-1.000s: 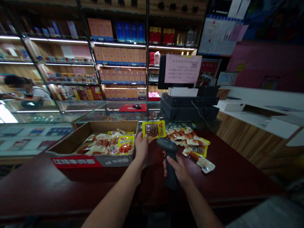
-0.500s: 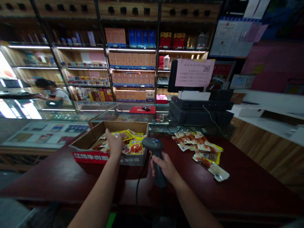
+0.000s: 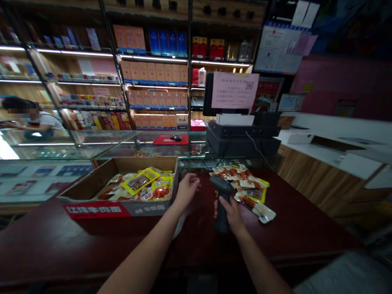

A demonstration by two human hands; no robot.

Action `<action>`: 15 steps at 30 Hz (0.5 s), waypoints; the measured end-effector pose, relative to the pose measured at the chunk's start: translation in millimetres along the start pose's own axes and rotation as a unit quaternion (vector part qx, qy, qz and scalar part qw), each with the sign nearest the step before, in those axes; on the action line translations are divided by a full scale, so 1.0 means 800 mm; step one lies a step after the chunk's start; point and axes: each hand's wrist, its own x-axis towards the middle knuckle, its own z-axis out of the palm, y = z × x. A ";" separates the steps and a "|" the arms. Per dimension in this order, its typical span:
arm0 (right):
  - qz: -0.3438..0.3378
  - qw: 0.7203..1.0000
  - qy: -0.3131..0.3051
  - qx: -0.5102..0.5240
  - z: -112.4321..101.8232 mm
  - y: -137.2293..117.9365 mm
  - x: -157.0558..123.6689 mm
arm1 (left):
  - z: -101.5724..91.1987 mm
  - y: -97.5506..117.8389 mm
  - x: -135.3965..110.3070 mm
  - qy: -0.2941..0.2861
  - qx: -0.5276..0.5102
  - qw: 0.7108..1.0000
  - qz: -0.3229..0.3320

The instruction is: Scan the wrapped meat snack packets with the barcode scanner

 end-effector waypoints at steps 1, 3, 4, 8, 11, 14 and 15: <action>-0.009 1.000 0.024 0.008 -0.014 0.000 0.001 | 0.021 -0.010 0.004 -0.027 -0.019 0.998 -0.050; -0.034 0.997 0.063 0.025 -0.037 0.001 0.002 | 0.057 -0.027 0.015 -0.051 -0.015 0.991 -0.125; -0.047 0.995 0.079 0.032 -0.045 0.001 0.003 | 0.071 -0.033 0.023 -0.057 0.008 0.989 -0.140; -0.088 0.987 0.124 0.054 -0.061 0.004 0.003 | 0.108 -0.043 0.066 -0.060 0.212 0.972 -0.082; -0.097 0.985 0.133 0.048 -0.061 0.009 0.003 | 0.125 -0.051 0.101 -0.078 0.329 0.940 -0.042; -0.103 0.986 0.122 0.040 -0.060 0.012 0.002 | 0.138 -0.066 0.127 -0.121 0.351 0.928 -0.042; -0.107 0.986 0.118 0.040 -0.060 0.012 0.001 | 0.141 -0.072 0.133 -0.135 0.356 0.924 -0.041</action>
